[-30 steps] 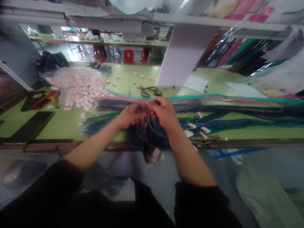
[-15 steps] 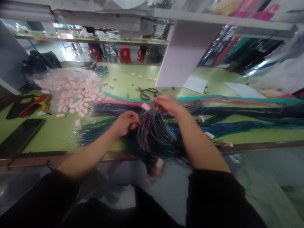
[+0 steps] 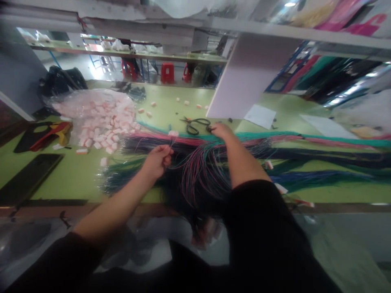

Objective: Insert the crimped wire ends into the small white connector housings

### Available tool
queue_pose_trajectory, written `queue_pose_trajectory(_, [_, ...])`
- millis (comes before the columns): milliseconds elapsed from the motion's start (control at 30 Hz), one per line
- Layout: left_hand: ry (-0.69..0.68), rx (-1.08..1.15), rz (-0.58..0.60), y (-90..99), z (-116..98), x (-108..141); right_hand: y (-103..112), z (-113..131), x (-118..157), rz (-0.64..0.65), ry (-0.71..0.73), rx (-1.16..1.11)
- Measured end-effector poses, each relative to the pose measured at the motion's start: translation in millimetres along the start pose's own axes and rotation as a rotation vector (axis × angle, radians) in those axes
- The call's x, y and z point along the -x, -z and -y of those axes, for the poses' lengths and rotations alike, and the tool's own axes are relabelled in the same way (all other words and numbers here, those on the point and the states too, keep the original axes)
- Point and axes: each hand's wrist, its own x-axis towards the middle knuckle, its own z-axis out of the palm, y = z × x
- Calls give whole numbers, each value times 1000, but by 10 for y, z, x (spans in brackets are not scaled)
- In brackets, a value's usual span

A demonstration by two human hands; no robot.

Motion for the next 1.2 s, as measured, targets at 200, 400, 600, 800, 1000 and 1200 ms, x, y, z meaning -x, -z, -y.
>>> queue_pose_trajectory(200, [-79,-32,5,-33,-27,56,368,177,832,173,112,-589])
queue_pose_trajectory(400, [-118,-144,2,-113,-63,137,245,705,1741,86,249,-683])
queue_pose_trajectory(600, [-334,-163,170,-98,8,174,45,904,1751,-173,368,-423])
queue_pose_trajectory(800, [-477,-237,220,-25,102,98,-74,1004,1708,-231,422,-307])
queue_pose_trajectory(1000, [-490,-354,215,-20,104,123,-156,1008,1742,-295,464,-252])
queue_pose_trajectory(1200, [-503,-417,183,-10,119,165,-160,955,1734,-328,405,-202])
